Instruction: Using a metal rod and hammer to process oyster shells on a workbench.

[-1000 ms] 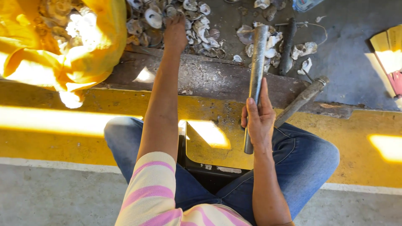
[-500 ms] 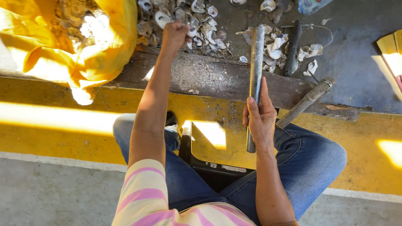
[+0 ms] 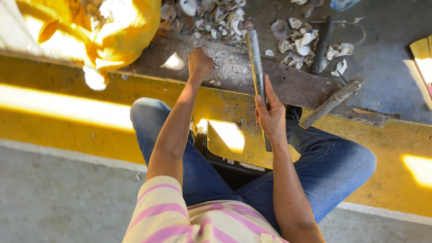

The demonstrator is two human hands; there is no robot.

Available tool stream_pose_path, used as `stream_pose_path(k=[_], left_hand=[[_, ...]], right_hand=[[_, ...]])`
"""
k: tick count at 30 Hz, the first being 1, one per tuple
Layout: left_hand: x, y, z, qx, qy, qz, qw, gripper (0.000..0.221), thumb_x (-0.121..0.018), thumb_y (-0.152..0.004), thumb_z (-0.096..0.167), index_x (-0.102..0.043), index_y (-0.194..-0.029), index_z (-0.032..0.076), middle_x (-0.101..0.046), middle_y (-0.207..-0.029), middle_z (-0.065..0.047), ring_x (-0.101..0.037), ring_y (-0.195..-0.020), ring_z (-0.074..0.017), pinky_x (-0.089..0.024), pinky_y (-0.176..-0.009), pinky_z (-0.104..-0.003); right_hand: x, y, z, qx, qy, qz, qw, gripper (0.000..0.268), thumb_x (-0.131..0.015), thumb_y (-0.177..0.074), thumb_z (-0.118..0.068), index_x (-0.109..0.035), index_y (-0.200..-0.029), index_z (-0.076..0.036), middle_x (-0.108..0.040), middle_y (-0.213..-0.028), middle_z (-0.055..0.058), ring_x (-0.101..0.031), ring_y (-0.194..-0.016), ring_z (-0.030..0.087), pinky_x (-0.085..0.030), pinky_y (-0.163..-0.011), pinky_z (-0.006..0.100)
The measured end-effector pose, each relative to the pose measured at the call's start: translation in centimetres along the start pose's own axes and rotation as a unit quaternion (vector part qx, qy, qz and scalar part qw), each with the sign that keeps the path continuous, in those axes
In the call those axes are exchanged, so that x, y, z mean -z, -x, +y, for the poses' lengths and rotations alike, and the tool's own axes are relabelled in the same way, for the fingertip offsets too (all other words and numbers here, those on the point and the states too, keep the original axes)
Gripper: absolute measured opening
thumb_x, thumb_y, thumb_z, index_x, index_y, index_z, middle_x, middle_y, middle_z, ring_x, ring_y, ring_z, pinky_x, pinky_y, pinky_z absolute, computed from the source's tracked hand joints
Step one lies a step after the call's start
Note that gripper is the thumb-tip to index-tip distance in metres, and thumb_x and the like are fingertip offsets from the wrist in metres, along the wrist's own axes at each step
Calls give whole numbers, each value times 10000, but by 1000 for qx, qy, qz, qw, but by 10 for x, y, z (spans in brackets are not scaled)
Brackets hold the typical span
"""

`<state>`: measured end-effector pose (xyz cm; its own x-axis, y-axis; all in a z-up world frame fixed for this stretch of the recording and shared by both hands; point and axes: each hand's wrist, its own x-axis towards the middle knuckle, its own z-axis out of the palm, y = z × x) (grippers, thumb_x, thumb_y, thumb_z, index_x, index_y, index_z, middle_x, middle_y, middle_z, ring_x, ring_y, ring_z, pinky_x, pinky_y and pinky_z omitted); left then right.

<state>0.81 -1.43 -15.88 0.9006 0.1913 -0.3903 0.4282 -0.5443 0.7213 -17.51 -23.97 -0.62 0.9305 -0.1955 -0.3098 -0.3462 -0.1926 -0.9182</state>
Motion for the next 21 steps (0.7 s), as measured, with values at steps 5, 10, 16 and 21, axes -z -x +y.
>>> stream_pose_path(k=[5, 10, 16, 21], left_hand=[[7, 2, -40, -16, 60, 60, 996, 24, -691, -798, 10, -695, -811, -10, -743, -706, -164, -756, -574, -204, -618, -543, -329], [-18, -25, -57, 42, 59, 82, 994, 87, -694, -766, 7, -699, -849, -22, -746, -719, -184, -739, -591, -237, -596, -551, -327], [32, 18, 7, 212, 150, 44, 965, 168, -684, -811, 9, -686, -902, -133, -742, -722, -203, -734, -510, -220, -601, -422, -320], [26, 12, 0, 253, 210, 26, 944, 156, -679, -814, 0, -708, -837, -151, -750, -676, -205, -710, -465, -198, -607, -410, -308]], right_hand=[[-40, 13, 32, -18, 19, -74, 997, 587, -586, -1049, -196, -396, -1603, -236, -634, -723, 60, -526, -522, 71, -462, -443, 279], [-59, 10, 34, 72, 159, -70, 982, 575, -588, -1053, -278, -407, -1595, -214, -763, -888, 65, -566, -596, 80, -496, -542, 321], [-61, 5, 49, 78, 214, -74, 971, 577, -588, -1049, -255, -398, -1593, -222, -777, -998, 95, -625, -619, 79, -522, -551, 306], [-57, 13, 53, 155, 109, -53, 980, 537, -559, -1091, -239, -368, -1592, -207, -753, -1192, 102, -624, -586, 60, -597, -490, 228]])
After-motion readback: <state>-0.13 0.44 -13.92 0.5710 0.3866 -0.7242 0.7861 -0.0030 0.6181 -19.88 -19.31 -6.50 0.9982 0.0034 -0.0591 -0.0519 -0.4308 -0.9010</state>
